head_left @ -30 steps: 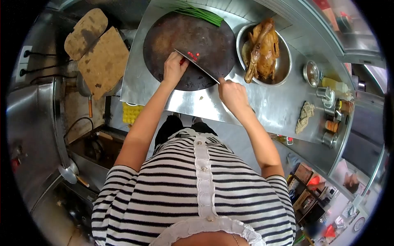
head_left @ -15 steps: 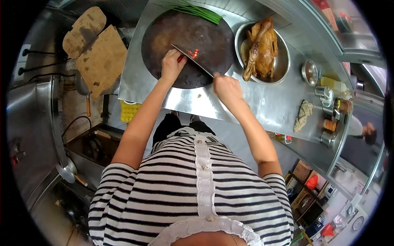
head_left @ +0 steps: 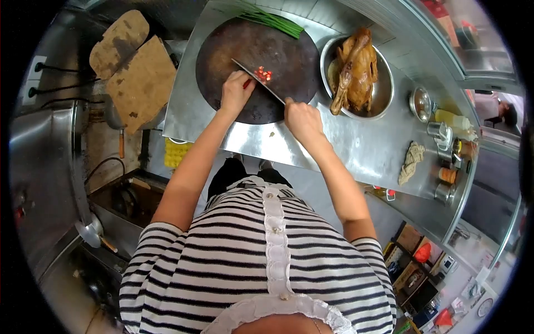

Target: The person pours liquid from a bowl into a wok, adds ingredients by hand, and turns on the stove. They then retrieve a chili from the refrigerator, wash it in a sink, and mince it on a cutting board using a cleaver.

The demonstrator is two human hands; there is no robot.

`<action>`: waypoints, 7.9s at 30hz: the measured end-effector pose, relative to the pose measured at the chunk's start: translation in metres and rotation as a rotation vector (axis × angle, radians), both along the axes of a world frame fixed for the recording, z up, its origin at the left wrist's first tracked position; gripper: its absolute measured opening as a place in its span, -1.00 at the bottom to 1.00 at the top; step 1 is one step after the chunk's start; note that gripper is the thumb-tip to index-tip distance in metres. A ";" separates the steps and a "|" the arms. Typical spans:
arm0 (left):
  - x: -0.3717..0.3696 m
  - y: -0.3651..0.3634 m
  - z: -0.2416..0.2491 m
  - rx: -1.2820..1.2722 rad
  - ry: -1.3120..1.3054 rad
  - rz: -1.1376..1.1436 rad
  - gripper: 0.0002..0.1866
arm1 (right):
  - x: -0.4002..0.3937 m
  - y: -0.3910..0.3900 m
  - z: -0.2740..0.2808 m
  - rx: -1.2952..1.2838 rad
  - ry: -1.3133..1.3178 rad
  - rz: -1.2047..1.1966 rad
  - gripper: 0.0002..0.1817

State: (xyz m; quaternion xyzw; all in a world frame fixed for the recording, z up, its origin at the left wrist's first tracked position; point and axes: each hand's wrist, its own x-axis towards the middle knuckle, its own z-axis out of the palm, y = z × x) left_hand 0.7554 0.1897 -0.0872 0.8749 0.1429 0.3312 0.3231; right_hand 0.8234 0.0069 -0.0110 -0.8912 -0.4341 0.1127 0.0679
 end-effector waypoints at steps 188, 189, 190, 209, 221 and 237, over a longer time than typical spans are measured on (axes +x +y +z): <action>-0.110 -0.391 -0.117 -1.303 1.055 0.078 -0.72 | 0.052 -0.642 -0.106 0.548 0.360 -0.438 -0.79; -0.111 -0.384 -0.116 -1.523 1.022 -0.004 -0.72 | 0.051 -0.641 -0.106 0.546 0.355 -0.443 -0.81; -0.112 -0.380 -0.117 -1.739 0.979 -0.090 -0.73 | 0.051 -0.639 -0.106 0.544 0.351 -0.449 -0.82; -0.114 -0.362 -0.050 -0.588 0.359 0.245 -0.73 | 0.037 -0.556 -0.072 0.639 0.265 -0.280 -0.82; -0.135 -0.189 -0.003 -0.695 0.029 0.285 -0.77 | 0.091 -0.287 -0.052 1.022 1.336 -0.699 -0.69; -0.151 -0.144 -0.008 -0.837 0.080 0.249 -0.76 | 0.158 -0.206 -0.071 1.233 1.287 -1.069 -0.74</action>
